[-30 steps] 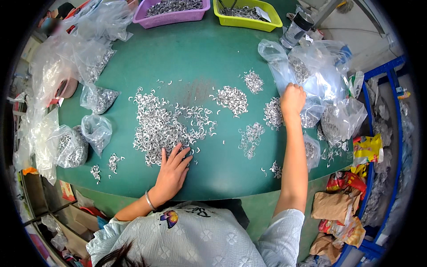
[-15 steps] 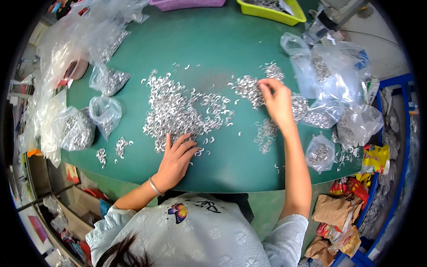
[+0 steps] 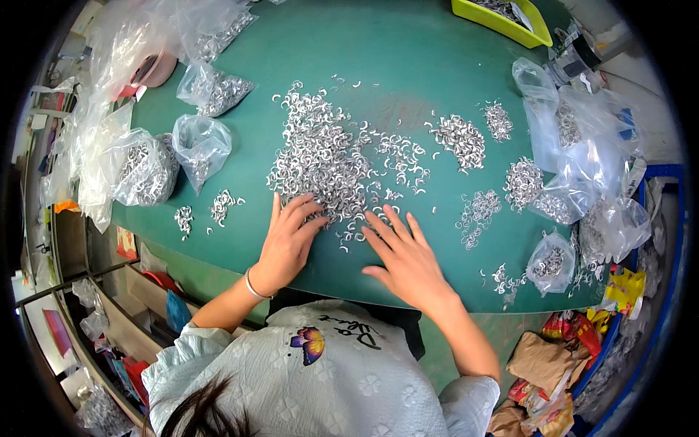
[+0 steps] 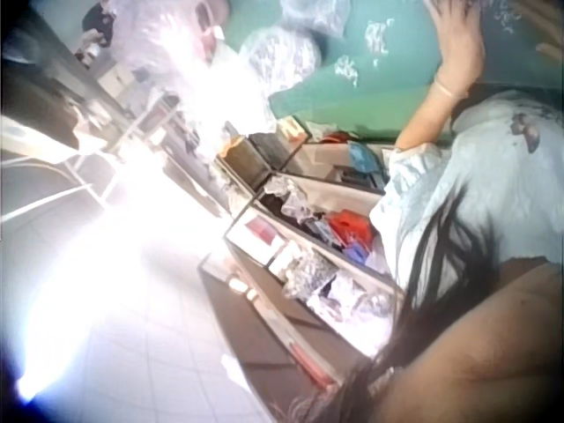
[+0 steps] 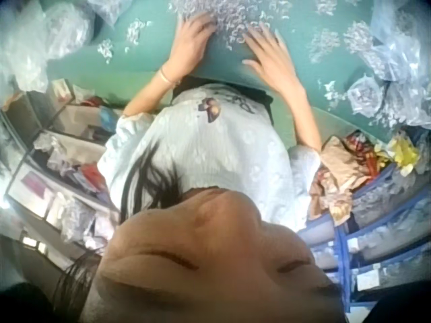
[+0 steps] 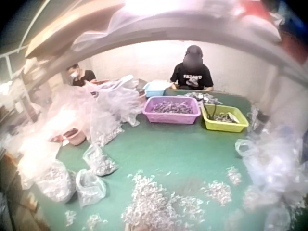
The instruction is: The person sorts small metal crescent-shaped components on a green table by hand, picking them up from a central pile and grouping them into smaller clusters and plastic bags.
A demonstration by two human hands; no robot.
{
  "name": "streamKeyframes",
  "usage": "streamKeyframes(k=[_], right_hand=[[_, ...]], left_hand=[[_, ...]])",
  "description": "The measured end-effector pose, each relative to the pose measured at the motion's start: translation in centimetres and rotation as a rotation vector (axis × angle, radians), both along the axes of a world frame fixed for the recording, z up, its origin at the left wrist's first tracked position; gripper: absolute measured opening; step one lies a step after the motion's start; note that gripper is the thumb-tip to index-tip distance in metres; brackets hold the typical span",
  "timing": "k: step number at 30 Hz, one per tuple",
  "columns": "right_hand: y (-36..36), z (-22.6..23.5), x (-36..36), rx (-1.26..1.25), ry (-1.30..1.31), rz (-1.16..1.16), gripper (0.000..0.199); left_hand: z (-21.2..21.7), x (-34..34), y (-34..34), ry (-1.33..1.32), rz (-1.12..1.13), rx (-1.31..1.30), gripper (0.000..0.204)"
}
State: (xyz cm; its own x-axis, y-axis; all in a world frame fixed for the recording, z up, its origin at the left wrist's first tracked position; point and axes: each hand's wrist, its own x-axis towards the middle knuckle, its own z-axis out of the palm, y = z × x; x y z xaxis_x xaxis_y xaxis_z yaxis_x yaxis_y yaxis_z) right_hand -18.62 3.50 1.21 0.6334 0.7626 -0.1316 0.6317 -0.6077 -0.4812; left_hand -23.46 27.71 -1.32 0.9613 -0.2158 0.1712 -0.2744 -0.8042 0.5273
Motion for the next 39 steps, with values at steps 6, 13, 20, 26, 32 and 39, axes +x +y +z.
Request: streamKeyframes(k=[6, 13, 20, 26, 32, 39], right_hand=[[-1.2, -0.8, -0.2, 0.331, 0.038, -0.301, 0.034], [0.9, -0.6, -1.8, 0.469, -0.205, -0.358, 0.027], [-15.1, -9.6, -16.3, 0.507, -0.405, -0.844, 0.028], [-25.2, -33.2, -28.1, 0.027, 1.08, -0.958, 0.018], [-22.3, -35.7, -29.4, -0.144, 1.456, -0.99, 0.02], [-19.7, -34.6, -25.5, -0.168, 1.517, -1.068, 0.028]], left_hand=[[-0.3, 0.9, -0.1, -0.034, 0.118, -0.051, 0.03], [1.2, -3.4, -0.3, -0.074, -0.007, -0.452, 0.038], [-9.5, -18.8, 5.2, 0.004, 0.283, -0.5, 0.028], [-30.1, -33.6, 10.9, 1.136, 0.707, -0.569, 0.022], [-29.9, -33.4, 10.5, 1.585, 0.884, -0.575, 0.024], [-21.9, -34.0, 8.8, 1.661, 0.96, -0.561, 0.024]])
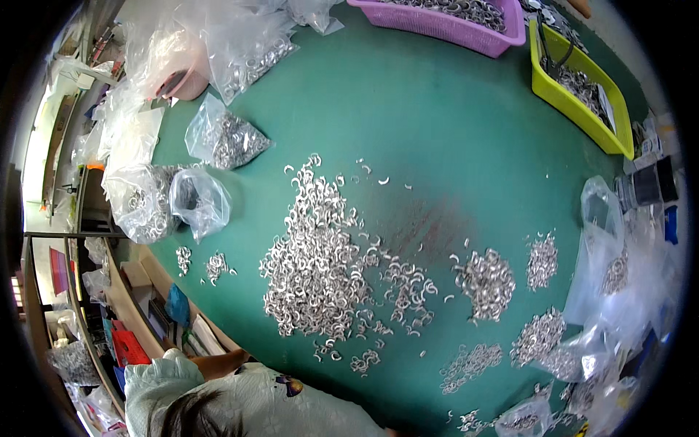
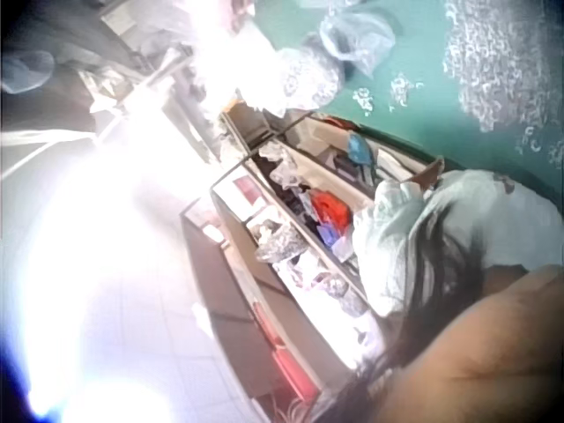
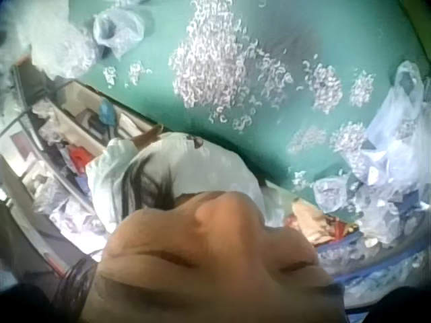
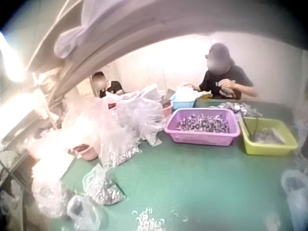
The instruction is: The person sorts small metal crescent-shaped components on a green table by hand, picking them up from a central pile and grouping them into smaller clusters and plastic bags.
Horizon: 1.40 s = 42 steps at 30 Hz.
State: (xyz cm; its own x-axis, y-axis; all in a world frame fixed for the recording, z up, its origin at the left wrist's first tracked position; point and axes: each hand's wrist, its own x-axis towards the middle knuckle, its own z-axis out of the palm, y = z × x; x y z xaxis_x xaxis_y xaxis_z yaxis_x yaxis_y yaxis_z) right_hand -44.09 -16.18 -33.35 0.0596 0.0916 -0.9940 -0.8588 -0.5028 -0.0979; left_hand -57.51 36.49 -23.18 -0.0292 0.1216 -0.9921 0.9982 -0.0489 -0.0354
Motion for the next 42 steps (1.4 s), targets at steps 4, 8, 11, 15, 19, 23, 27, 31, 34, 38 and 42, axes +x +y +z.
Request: streamKeyframes(k=[4, 8, 11, 15, 19, 23, 27, 31, 34, 38, 42], right_hand=[[0.1, -1.2, 2.9, 0.011, -0.045, 0.033, 0.034], [0.3, -3.4, 3.6, 0.038, -0.151, 0.101, 0.041], [-0.6, -4.9, 4.5, 0.078, -0.264, 0.201, 0.046], [-2.7, -8.7, 5.3, 0.223, -0.461, 0.416, 0.054], [-3.5, -10.9, 10.7, 0.192, -0.851, 0.514, 0.054], [6.4, 8.3, 13.6, -0.234, -0.85, 0.759, 0.042], [8.2, 19.0, 14.2, -0.044, -0.933, 0.722, 0.053], [12.3, 17.6, 13.6, 0.097, -1.342, 0.753, 0.073], [16.1, 14.2, 13.4, 0.119, -1.131, 0.861, 0.086], [15.8, 13.0, 14.2, 0.184, -1.023, 0.885, 0.09], [12.4, 14.1, 14.0, 0.298, -1.197, 0.937, 0.072]], left_hand=[[-0.8, 0.6, -1.0, -0.036, 0.028, 0.011, 0.024], [-4.8, 2.4, -0.8, -0.135, -0.008, 0.022, 0.024], [-7.5, 2.8, -0.8, -0.223, -0.021, 0.015, 0.024], [-9.7, 0.1, -1.0, -0.305, -0.023, -0.011, 0.025], [-12.7, 7.9, -0.1, -0.581, 0.027, -0.133, 0.036], [-8.4, 10.0, -1.1, -0.518, 0.138, -0.021, 0.066], [0.9, 16.6, -5.3, -0.705, -0.063, -0.016, 0.085], [3.2, 19.7, -6.4, -0.79, -0.34, 0.264, 0.097], [6.2, 21.5, -9.2, -0.834, -0.581, 0.433, 0.107], [6.6, 21.7, -11.1, -0.91, -0.724, 0.628, 0.107], [8.4, 21.4, -12.1, -0.965, -0.803, 0.642, 0.109]])
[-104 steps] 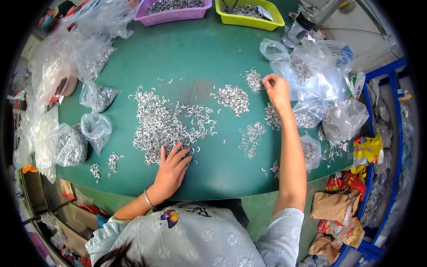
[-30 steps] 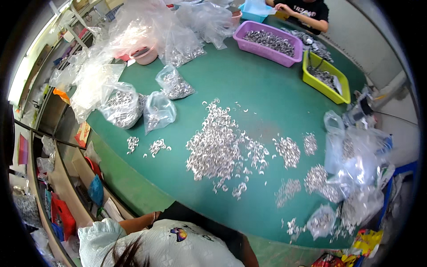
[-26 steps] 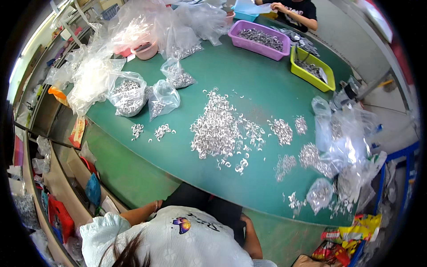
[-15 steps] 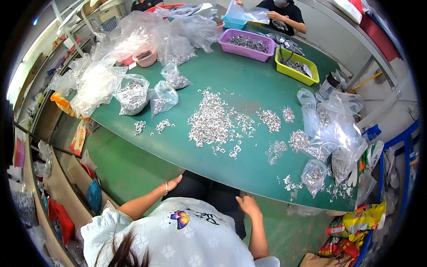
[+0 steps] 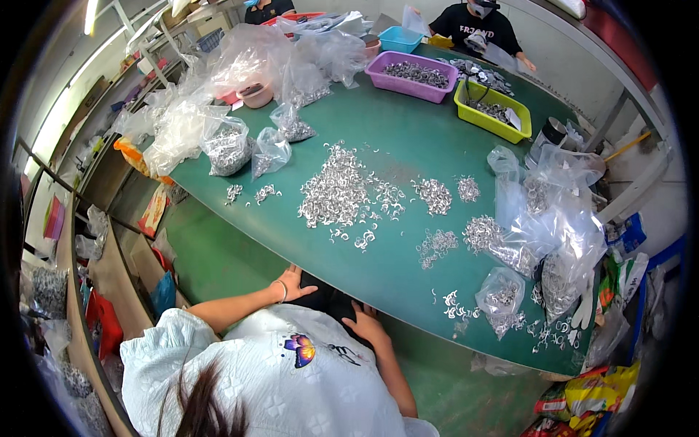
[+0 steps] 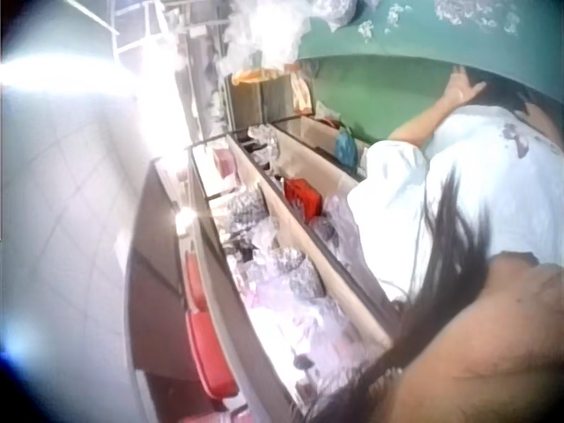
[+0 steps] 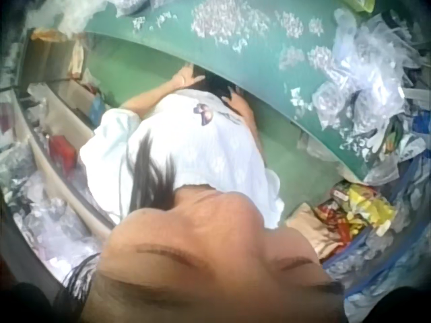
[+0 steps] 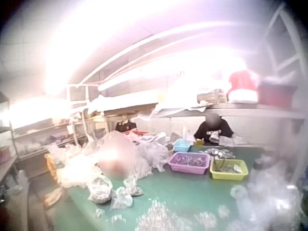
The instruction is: The person sorts small metal crescent-shaped components on a green table by hand, picking them up from a central pile and grouping them into smaller clusters and plastic bags.
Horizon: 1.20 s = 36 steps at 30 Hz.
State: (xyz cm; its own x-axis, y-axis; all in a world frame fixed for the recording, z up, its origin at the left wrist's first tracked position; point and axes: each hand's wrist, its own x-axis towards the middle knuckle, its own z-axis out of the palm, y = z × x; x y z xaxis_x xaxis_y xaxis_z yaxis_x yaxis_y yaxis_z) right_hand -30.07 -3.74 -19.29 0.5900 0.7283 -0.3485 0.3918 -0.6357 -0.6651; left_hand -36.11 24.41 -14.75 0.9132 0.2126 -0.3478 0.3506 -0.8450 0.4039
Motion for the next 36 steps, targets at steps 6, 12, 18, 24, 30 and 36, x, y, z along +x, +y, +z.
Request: streamKeyframes(k=[6, 12, 18, 24, 30, 36], right_hand=[[-4.6, 9.5, 0.2, 0.159, 0.112, 0.042, 0.037], [-6.3, 18.8, 2.2, 0.384, 0.165, 0.082, 0.021], [-1.3, 20.9, 5.6, 0.433, -0.04, -0.213, 0.012], [2.8, 18.8, 8.0, 0.42, -0.437, -0.238, 0.022], [5.7, 18.4, 8.8, 0.326, -0.508, -0.365, 0.026], [8.0, 17.6, 9.6, 0.242, -0.597, -0.337, 0.026]], left_hand=[[1.8, -2.9, 0.5, -0.079, -0.145, -0.092, 0.105], [10.3, -3.2, -2.3, -0.107, -0.248, -0.265, 0.048], [14.9, 0.2, -5.6, -0.636, -0.158, -0.393, 0.018], [13.1, 6.4, -4.8, -0.674, -0.107, -0.152, 0.027], [11.3, 9.8, -3.7, -0.65, -0.033, -0.037, 0.022], [11.5, 10.7, -1.0, -0.723, -0.021, -0.059, 0.021]])
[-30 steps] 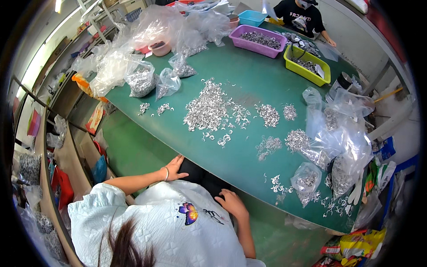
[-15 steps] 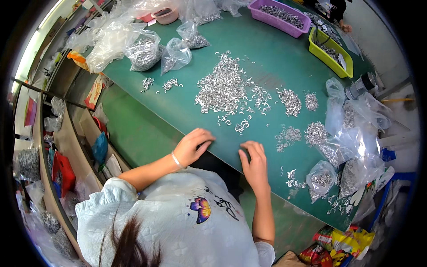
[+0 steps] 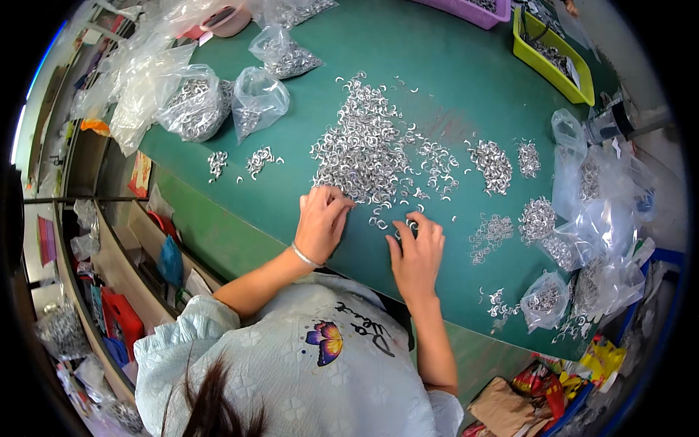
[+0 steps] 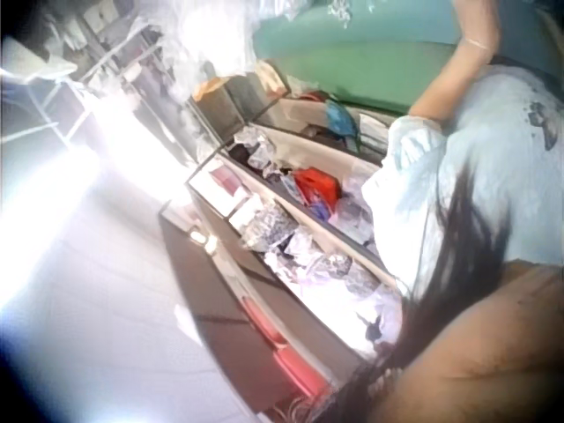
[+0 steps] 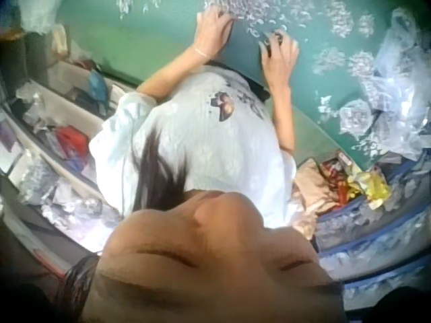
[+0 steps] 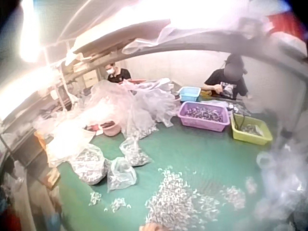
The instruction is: The person sorts small metal crescent-shaped components on a green table by hand, picking them up from a central pile and grouping them into smaller clusters and plastic bags.
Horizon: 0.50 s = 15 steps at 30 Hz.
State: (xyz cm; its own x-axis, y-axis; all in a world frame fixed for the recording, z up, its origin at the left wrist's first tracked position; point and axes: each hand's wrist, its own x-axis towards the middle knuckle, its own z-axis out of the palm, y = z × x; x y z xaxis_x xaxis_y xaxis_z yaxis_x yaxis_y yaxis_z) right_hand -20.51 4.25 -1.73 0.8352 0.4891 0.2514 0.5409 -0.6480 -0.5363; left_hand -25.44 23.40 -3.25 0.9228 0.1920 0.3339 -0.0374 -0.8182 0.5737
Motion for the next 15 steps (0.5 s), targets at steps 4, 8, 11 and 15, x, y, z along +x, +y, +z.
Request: streamKeyframes(k=[4, 8, 11, 15], right_hand=[[-0.6, -0.3, 0.4, -0.034, -0.004, -0.106, 0.021], [-0.1, 0.3, 0.1, -0.003, 0.02, -0.144, 0.023], [1.2, 0.8, -0.3, -0.015, 0.047, -0.092, 0.026], [2.7, 0.7, -0.3, -0.062, 0.048, -0.032, 0.024]], left_hand=[[1.0, -0.4, -0.8, 0.047, -0.14, -0.05, 0.029], [0.5, 0.5, -1.7, 0.093, -0.208, -0.029, 0.032], [0.0, 0.5, -1.3, 0.095, -0.234, -0.031, 0.029], [-0.4, -0.4, 0.1, 0.083, -0.233, -0.022, 0.028]])
